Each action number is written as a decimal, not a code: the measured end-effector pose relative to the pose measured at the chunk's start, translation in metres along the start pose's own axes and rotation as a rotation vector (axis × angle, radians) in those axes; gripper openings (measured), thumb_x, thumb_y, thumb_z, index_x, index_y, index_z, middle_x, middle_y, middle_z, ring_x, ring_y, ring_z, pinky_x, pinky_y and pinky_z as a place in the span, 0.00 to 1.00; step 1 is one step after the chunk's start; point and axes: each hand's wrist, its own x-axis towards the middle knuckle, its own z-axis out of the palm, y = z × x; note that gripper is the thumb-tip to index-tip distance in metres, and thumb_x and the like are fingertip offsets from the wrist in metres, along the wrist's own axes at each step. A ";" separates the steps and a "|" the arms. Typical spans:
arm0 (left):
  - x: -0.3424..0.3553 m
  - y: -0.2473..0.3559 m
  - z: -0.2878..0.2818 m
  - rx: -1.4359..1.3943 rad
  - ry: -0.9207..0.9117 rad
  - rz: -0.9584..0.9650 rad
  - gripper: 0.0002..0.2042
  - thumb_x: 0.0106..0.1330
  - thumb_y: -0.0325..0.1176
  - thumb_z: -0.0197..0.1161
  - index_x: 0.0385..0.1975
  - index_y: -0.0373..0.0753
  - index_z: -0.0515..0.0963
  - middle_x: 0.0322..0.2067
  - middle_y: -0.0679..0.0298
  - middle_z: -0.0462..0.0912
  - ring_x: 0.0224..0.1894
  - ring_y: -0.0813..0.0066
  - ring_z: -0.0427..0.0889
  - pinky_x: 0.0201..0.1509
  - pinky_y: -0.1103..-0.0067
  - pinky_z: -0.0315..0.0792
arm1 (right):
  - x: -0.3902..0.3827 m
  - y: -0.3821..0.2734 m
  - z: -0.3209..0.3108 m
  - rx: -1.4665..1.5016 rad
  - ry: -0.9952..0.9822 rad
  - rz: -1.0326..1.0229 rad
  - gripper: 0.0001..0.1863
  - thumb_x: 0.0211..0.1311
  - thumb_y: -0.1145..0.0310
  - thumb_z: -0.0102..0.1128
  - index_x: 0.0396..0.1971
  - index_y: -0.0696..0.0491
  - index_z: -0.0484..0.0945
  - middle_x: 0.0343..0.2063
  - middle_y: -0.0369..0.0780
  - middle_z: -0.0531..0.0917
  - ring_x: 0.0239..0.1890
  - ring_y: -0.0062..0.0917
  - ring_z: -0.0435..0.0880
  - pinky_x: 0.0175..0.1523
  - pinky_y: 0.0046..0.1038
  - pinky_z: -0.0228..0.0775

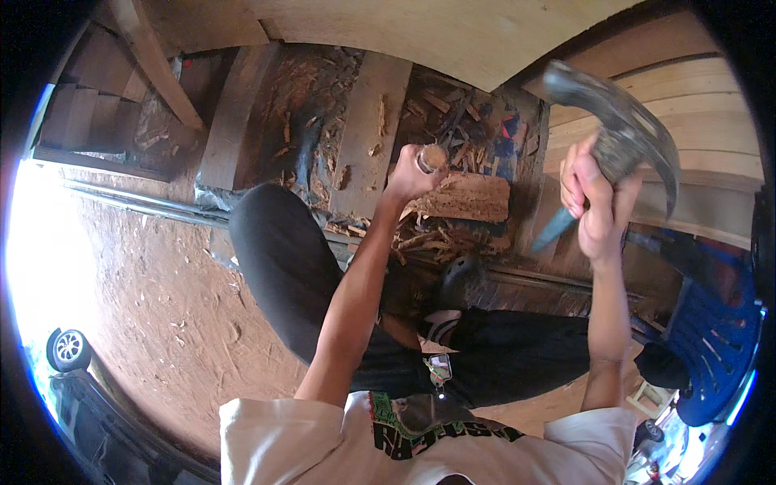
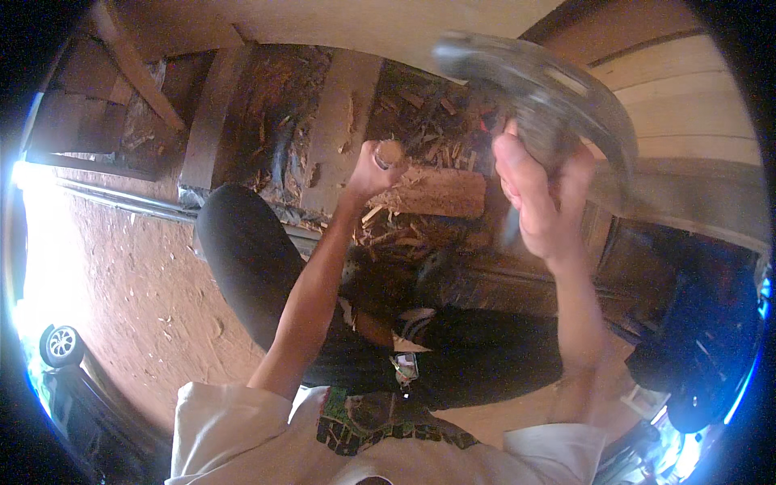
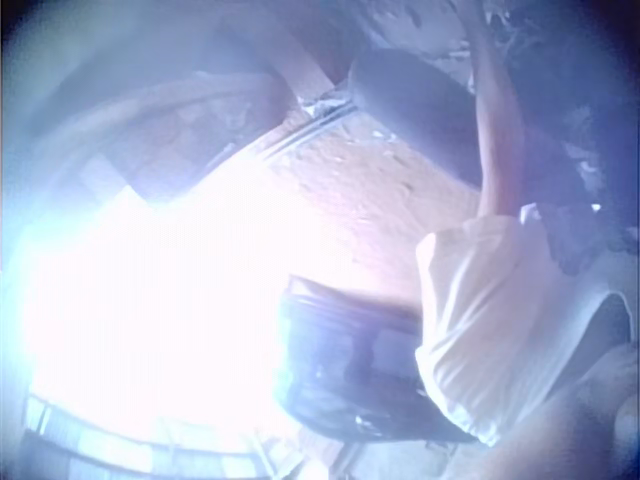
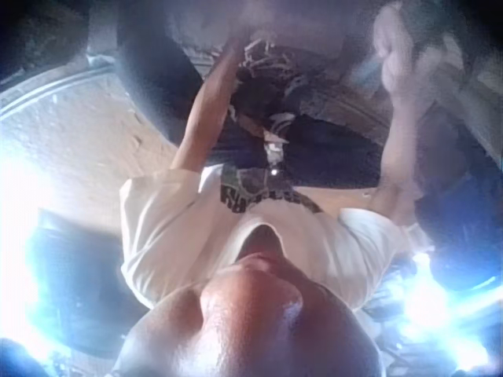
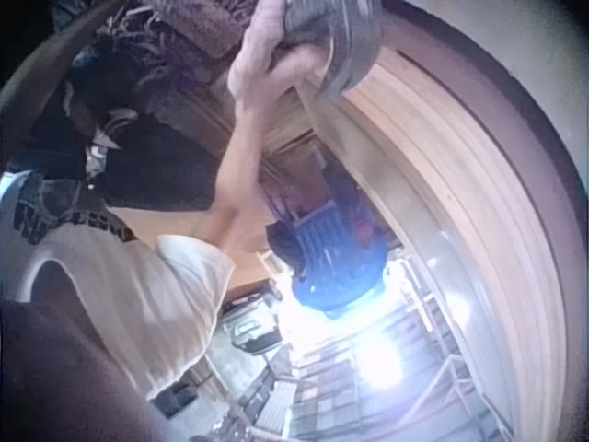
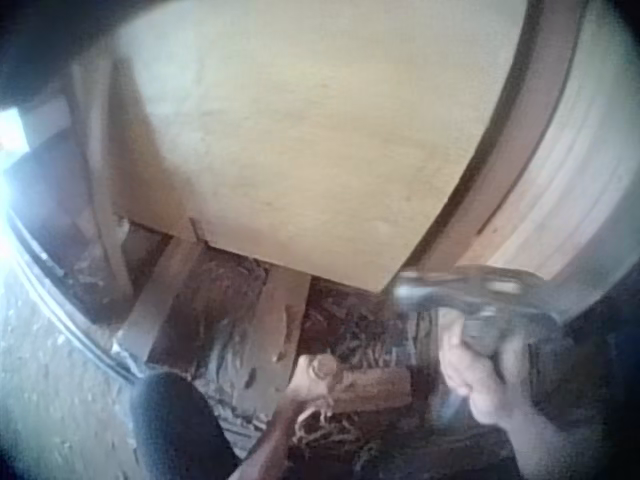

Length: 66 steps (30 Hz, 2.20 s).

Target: The person sits on the floor and uses a hammer and chisel to carve a piece of wood. They repeatedly strike the chisel to remove wood chips and shape the log.

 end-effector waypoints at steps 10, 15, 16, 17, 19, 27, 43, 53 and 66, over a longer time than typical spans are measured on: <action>-0.007 0.023 -0.006 -0.099 -0.076 0.027 0.09 0.48 0.32 0.67 0.21 0.34 0.76 0.20 0.69 0.76 0.23 0.82 0.72 0.29 0.77 0.70 | 0.017 0.057 0.008 -0.681 0.100 0.315 0.16 0.63 0.55 0.59 0.35 0.54 0.77 0.21 0.30 0.75 0.19 0.12 0.69 0.21 0.18 0.61; -0.011 0.011 -0.001 0.030 0.013 0.042 0.12 0.49 0.34 0.69 0.25 0.32 0.76 0.21 0.64 0.76 0.26 0.78 0.74 0.33 0.76 0.71 | 0.000 -0.008 -0.014 0.325 0.297 -0.151 0.12 0.66 0.60 0.54 0.24 0.48 0.75 0.12 0.26 0.67 0.14 0.10 0.62 0.19 0.16 0.50; -0.010 0.008 0.003 0.026 0.069 0.062 0.13 0.49 0.35 0.69 0.25 0.31 0.76 0.21 0.63 0.76 0.27 0.77 0.74 0.33 0.75 0.71 | 0.003 0.008 -0.002 0.112 0.290 -0.196 0.11 0.65 0.61 0.53 0.27 0.51 0.76 0.14 0.30 0.71 0.14 0.15 0.66 0.20 0.20 0.55; -0.008 0.006 0.005 -0.030 0.071 0.071 0.14 0.48 0.36 0.70 0.26 0.31 0.77 0.22 0.62 0.76 0.27 0.76 0.75 0.34 0.75 0.71 | 0.009 0.029 0.014 -0.075 0.356 -0.176 0.11 0.65 0.62 0.53 0.29 0.54 0.77 0.15 0.33 0.74 0.14 0.20 0.69 0.20 0.24 0.60; -0.005 0.001 0.006 -0.111 0.033 0.014 0.16 0.48 0.37 0.71 0.27 0.31 0.77 0.22 0.61 0.76 0.29 0.74 0.76 0.36 0.74 0.71 | 0.017 0.068 0.031 -0.654 -0.211 0.183 0.11 0.62 0.64 0.55 0.36 0.57 0.77 0.23 0.43 0.80 0.20 0.32 0.76 0.27 0.33 0.68; -0.004 -0.026 0.005 0.092 -0.110 0.066 0.11 0.50 0.32 0.66 0.27 0.31 0.76 0.26 0.60 0.80 0.28 0.72 0.79 0.36 0.73 0.73 | 0.001 0.029 0.001 -0.500 0.200 -0.118 0.15 0.63 0.58 0.60 0.28 0.56 0.78 0.24 0.34 0.80 0.22 0.15 0.75 0.26 0.23 0.65; -0.018 0.041 0.004 -0.115 -0.011 0.188 0.07 0.53 0.27 0.66 0.24 0.35 0.74 0.21 0.69 0.77 0.26 0.83 0.74 0.31 0.80 0.70 | -0.030 0.166 -0.012 -0.670 -0.167 0.141 0.21 0.58 0.71 0.56 0.53 0.57 0.71 0.42 0.51 0.80 0.45 0.38 0.80 0.51 0.35 0.70; 0.023 0.021 0.005 -0.074 -0.094 -0.023 0.07 0.54 0.27 0.65 0.30 0.35 0.74 0.22 0.65 0.77 0.20 0.78 0.72 0.23 0.78 0.68 | -0.088 0.266 -0.013 -1.024 -0.182 0.296 0.10 0.56 0.71 0.57 0.35 0.60 0.75 0.35 0.52 0.80 0.40 0.49 0.80 0.42 0.46 0.71; 0.104 -0.050 0.021 0.085 0.071 0.021 0.11 0.55 0.35 0.66 0.21 0.35 0.74 0.16 0.68 0.74 0.16 0.81 0.69 0.20 0.80 0.64 | -0.095 0.279 -0.004 -1.099 -0.194 0.280 0.08 0.58 0.71 0.47 0.31 0.59 0.74 0.33 0.51 0.78 0.36 0.48 0.79 0.40 0.46 0.72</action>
